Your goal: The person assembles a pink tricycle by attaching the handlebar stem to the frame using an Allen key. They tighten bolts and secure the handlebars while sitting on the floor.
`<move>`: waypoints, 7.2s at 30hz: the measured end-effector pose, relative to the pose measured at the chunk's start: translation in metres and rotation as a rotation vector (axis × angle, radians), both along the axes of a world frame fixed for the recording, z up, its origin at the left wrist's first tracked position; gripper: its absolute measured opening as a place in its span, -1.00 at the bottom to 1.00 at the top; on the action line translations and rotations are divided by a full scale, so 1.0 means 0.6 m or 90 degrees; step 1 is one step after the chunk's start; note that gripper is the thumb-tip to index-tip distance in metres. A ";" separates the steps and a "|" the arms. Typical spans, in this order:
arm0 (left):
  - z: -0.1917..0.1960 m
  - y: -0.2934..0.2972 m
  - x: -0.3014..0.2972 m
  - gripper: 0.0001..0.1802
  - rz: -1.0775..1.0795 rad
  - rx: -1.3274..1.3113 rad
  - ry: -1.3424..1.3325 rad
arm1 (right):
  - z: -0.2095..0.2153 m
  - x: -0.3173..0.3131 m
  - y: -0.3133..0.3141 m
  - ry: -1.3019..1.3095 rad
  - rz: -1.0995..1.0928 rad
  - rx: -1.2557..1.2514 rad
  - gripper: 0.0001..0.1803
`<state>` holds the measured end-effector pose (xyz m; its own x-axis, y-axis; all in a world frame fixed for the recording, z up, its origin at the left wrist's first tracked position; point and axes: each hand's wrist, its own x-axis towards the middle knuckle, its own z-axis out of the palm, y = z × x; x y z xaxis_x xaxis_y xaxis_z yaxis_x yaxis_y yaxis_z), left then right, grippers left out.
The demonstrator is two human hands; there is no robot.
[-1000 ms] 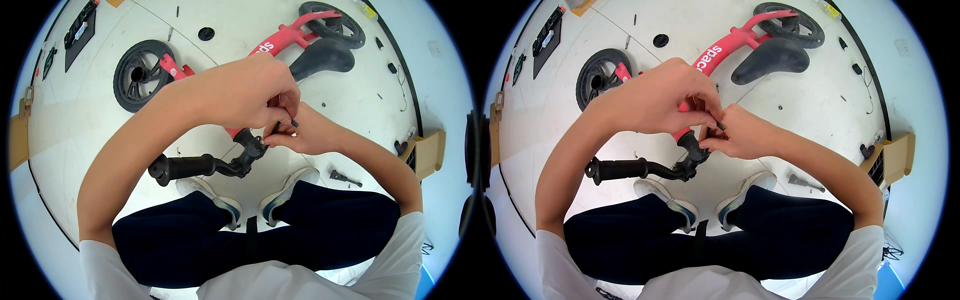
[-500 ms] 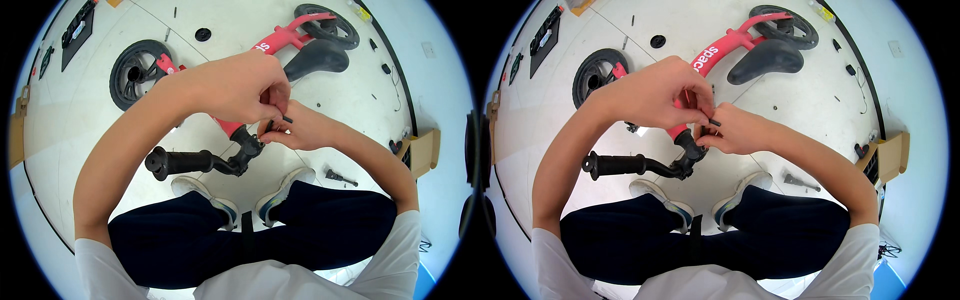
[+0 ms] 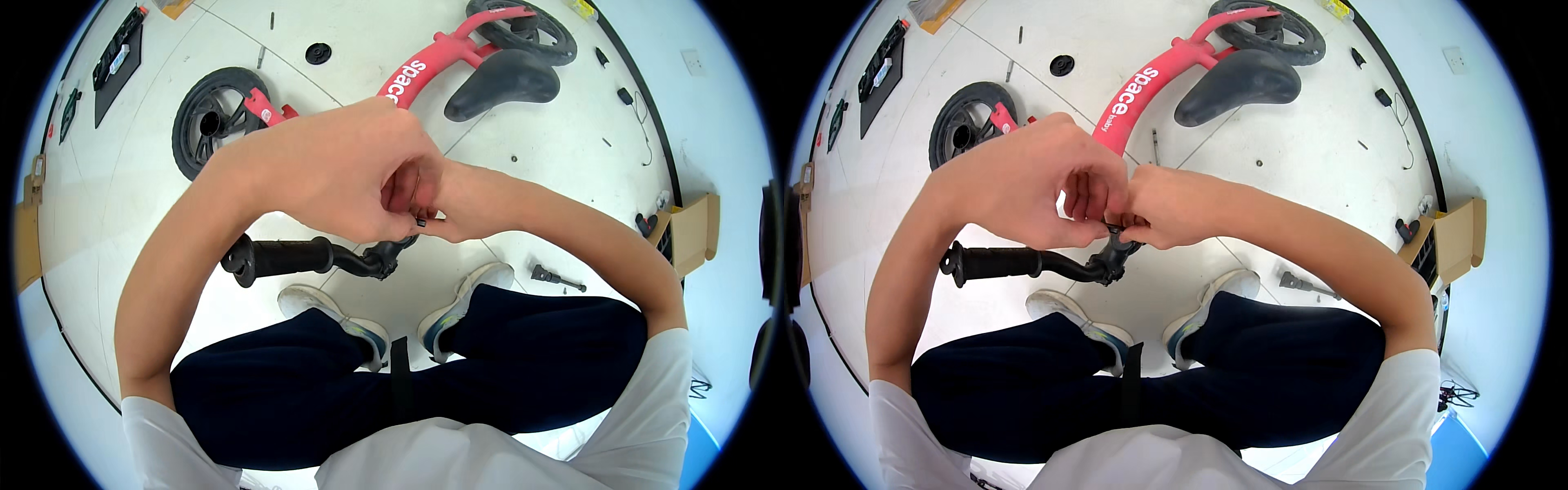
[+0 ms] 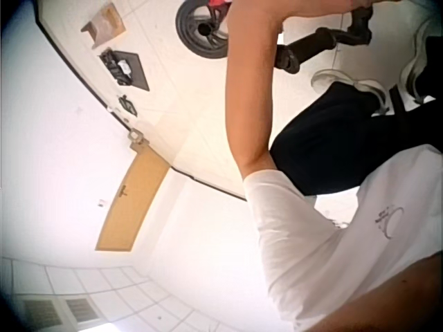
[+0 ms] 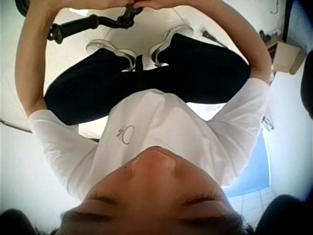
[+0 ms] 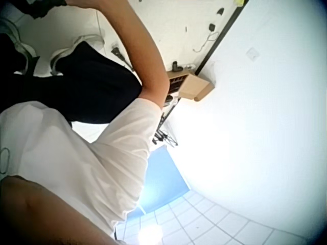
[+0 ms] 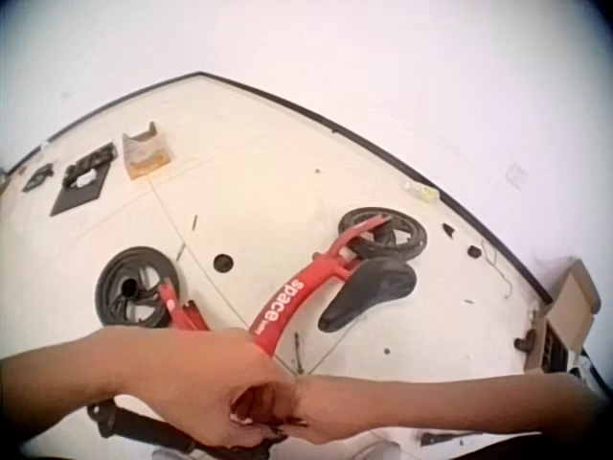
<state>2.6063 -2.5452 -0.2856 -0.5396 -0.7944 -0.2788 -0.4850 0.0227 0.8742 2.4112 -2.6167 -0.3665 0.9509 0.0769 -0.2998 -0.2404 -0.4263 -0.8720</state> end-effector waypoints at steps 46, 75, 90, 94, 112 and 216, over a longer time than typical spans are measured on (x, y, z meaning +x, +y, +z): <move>-0.001 0.051 -0.012 -0.80 0.025 0.110 -0.236 | -0.008 -0.009 0.010 0.007 -0.064 0.074 -0.82; 0.066 0.047 -0.042 -0.77 0.139 0.030 -0.316 | -0.016 0.027 -0.033 0.020 0.161 0.130 -0.89; 0.023 0.072 -0.027 -0.82 -0.224 -0.453 -0.508 | -0.033 0.025 -0.051 0.093 0.113 0.215 -0.77; 0.025 0.074 -0.028 -0.81 -0.216 -0.459 -0.505 | -0.029 0.015 -0.101 0.106 0.000 0.121 -0.68; 0.019 0.094 -0.037 -0.90 -0.238 -0.366 -0.508 | -0.044 0.012 -0.101 0.167 -0.018 0.063 -0.56; 0.057 0.074 -0.116 -0.62 0.596 0.492 -0.276 | -0.010 0.020 -0.031 -0.065 0.149 0.135 -0.76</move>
